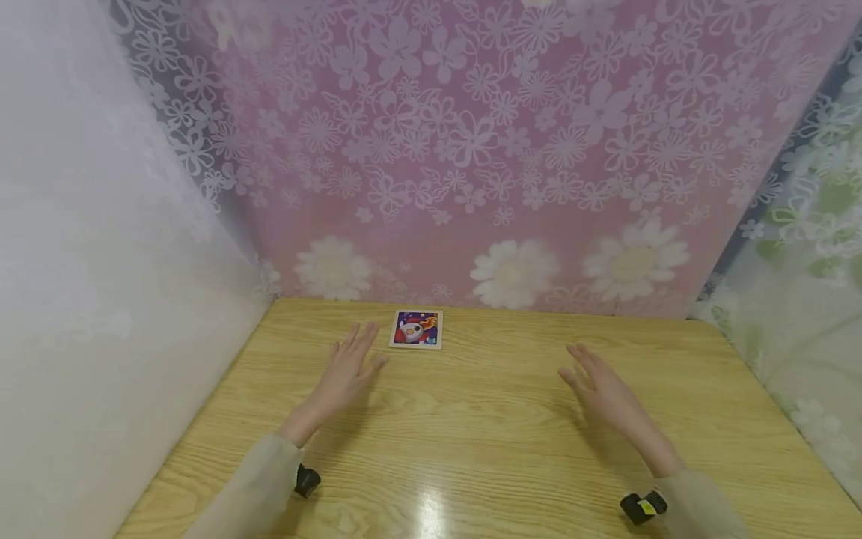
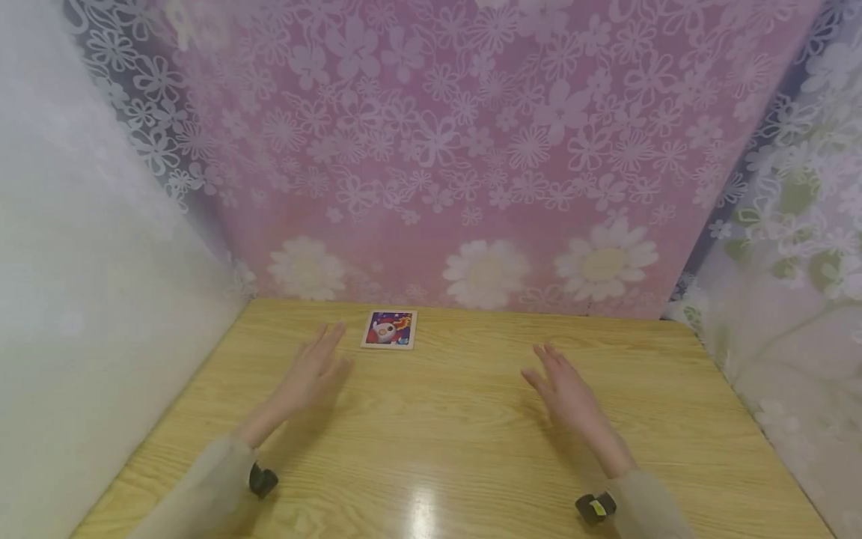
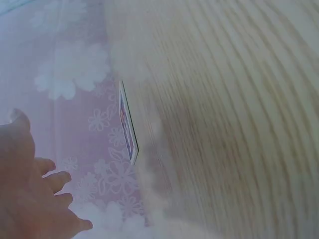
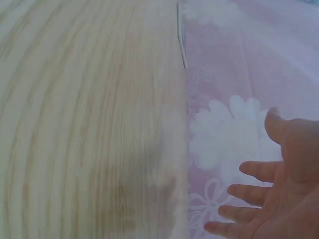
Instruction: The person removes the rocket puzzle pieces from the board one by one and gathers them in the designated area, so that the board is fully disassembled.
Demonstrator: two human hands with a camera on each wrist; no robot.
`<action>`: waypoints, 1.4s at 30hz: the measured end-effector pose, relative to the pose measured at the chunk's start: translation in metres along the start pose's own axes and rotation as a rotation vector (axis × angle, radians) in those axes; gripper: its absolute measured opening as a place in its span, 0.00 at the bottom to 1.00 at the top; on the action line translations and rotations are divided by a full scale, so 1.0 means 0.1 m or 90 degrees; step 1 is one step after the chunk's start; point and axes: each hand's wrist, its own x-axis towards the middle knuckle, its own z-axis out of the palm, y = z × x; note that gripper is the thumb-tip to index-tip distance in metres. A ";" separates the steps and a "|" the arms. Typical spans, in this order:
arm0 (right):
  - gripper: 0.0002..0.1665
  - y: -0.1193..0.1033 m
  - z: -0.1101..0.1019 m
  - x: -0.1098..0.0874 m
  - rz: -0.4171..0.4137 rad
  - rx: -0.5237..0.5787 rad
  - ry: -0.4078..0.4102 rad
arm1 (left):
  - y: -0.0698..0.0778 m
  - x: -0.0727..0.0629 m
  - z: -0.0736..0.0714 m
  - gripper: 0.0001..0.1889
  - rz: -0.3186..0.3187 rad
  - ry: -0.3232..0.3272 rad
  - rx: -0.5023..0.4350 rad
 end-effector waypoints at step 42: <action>0.31 -0.42 0.76 0.90 -0.001 0.363 0.009 | -0.14 0.65 0.22 0.27 -0.187 0.085 -0.307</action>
